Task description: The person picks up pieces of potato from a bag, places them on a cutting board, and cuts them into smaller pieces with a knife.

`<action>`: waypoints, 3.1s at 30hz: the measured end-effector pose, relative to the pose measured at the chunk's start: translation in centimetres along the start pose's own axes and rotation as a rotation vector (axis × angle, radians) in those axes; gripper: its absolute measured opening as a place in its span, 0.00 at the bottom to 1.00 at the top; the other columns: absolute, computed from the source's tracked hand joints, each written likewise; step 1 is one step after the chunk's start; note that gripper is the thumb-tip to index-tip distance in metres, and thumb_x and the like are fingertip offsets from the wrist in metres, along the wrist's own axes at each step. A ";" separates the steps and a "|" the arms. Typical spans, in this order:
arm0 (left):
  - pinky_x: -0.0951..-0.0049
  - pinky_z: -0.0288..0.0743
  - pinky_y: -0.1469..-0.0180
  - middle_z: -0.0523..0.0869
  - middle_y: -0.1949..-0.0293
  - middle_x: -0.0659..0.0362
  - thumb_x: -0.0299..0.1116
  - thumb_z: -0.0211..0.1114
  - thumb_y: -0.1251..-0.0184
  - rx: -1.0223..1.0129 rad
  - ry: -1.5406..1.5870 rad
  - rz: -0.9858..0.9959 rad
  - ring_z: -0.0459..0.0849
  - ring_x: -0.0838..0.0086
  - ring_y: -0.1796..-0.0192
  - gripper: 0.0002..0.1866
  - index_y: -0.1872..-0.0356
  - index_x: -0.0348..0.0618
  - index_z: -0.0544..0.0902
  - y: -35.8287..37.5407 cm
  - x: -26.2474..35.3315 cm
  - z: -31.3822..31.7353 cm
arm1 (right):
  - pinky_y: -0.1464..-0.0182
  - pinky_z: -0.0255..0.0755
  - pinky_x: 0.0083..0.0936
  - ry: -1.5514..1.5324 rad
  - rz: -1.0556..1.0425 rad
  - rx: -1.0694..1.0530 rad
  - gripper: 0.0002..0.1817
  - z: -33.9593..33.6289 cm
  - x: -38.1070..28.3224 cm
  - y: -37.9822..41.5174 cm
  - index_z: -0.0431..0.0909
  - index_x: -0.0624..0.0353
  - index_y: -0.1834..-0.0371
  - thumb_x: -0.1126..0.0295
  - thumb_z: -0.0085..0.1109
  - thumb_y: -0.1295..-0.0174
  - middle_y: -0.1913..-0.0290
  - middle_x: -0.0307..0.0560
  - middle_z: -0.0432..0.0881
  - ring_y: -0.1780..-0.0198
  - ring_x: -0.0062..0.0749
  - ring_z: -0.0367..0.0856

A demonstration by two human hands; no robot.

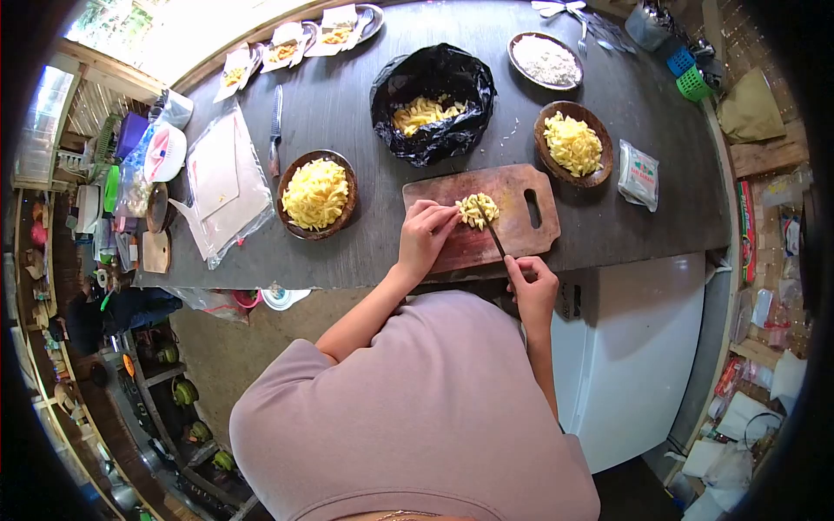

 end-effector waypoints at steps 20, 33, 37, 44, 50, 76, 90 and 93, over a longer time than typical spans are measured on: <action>0.56 0.80 0.45 0.91 0.57 0.57 0.33 0.78 0.40 -0.227 -0.472 0.128 0.88 0.60 0.45 0.06 0.62 0.51 0.96 -23.3 -9.3 5.8 | 0.77 0.68 0.19 -0.043 0.085 0.143 0.12 -0.5 -0.2 -3.4 0.86 0.63 0.63 0.66 0.76 0.27 0.69 0.36 0.86 0.73 0.17 0.85; 0.59 0.87 0.49 0.95 0.61 0.53 0.35 0.78 0.35 -0.219 -0.215 -0.021 0.94 0.56 0.55 0.08 0.60 0.44 0.96 -24.1 -9.5 3.8 | 0.77 0.69 0.19 -0.051 0.017 0.160 0.13 -0.1 -0.4 -3.0 0.85 0.64 0.63 0.65 0.75 0.27 0.69 0.37 0.86 0.73 0.18 0.86; 0.72 0.88 0.53 0.97 0.61 0.53 0.30 0.79 0.32 -0.079 0.224 -0.153 0.96 0.72 0.60 0.08 0.55 0.40 0.96 -22.0 -9.5 1.1 | 0.77 0.70 0.19 -0.051 0.022 0.161 0.13 -0.3 -0.5 -2.3 0.86 0.65 0.63 0.65 0.75 0.27 0.67 0.38 0.86 0.73 0.18 0.86; 0.65 0.83 0.43 0.96 0.58 0.55 0.26 0.80 0.38 0.024 0.167 -0.034 0.90 0.64 0.50 0.09 0.57 0.45 0.97 -13.6 -4.2 -2.7 | 0.77 0.70 0.20 -0.047 0.000 0.116 0.13 0.0 -0.1 -1.4 0.86 0.65 0.63 0.65 0.75 0.27 0.67 0.38 0.86 0.72 0.18 0.86; 0.61 0.81 0.40 0.93 0.55 0.58 0.29 0.80 0.35 -0.109 0.041 0.085 0.87 0.62 0.47 0.09 0.55 0.45 0.97 -6.2 -0.4 -1.8 | 0.75 0.72 0.21 -0.036 0.000 0.055 0.13 0.5 -0.1 -0.9 0.86 0.65 0.63 0.66 0.75 0.27 0.67 0.37 0.86 0.72 0.19 0.86; 0.57 0.83 0.38 0.89 0.52 0.51 0.32 0.73 0.39 -0.421 -0.388 0.094 0.89 0.55 0.42 0.13 0.53 0.47 0.95 -25.0 -8.8 5.6 | 0.72 0.74 0.22 -0.015 0.045 0.273 0.13 -2.8 1.5 -1.9 0.85 0.66 0.65 0.67 0.75 0.27 0.65 0.39 0.86 0.73 0.20 0.86; 0.67 0.88 0.50 0.95 0.60 0.54 0.28 0.81 0.38 -0.192 0.084 -0.077 0.95 0.67 0.58 0.11 0.55 0.41 0.95 -23.7 -11.3 -0.7 | 0.77 0.72 0.18 0.041 -0.120 0.215 0.12 -2.0 1.1 -3.1 0.86 0.64 0.61 0.65 0.75 0.26 0.63 0.37 0.87 0.73 0.17 0.85; 0.70 0.88 0.52 0.95 0.59 0.55 0.25 0.80 0.36 -0.073 0.164 -0.068 0.94 0.72 0.59 0.12 0.52 0.39 0.94 -23.2 -11.2 -2.4 | 0.77 0.72 0.18 0.025 -0.137 0.201 0.13 -1.8 0.7 -2.5 0.86 0.64 0.62 0.65 0.75 0.26 0.64 0.37 0.87 0.73 0.18 0.85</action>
Point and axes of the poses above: each hand's wrist, its own y-axis away from the middle knuckle, its own z-axis out of the palm, x = y × z, the point moved 3 cm from there along -y, towards the middle knuckle
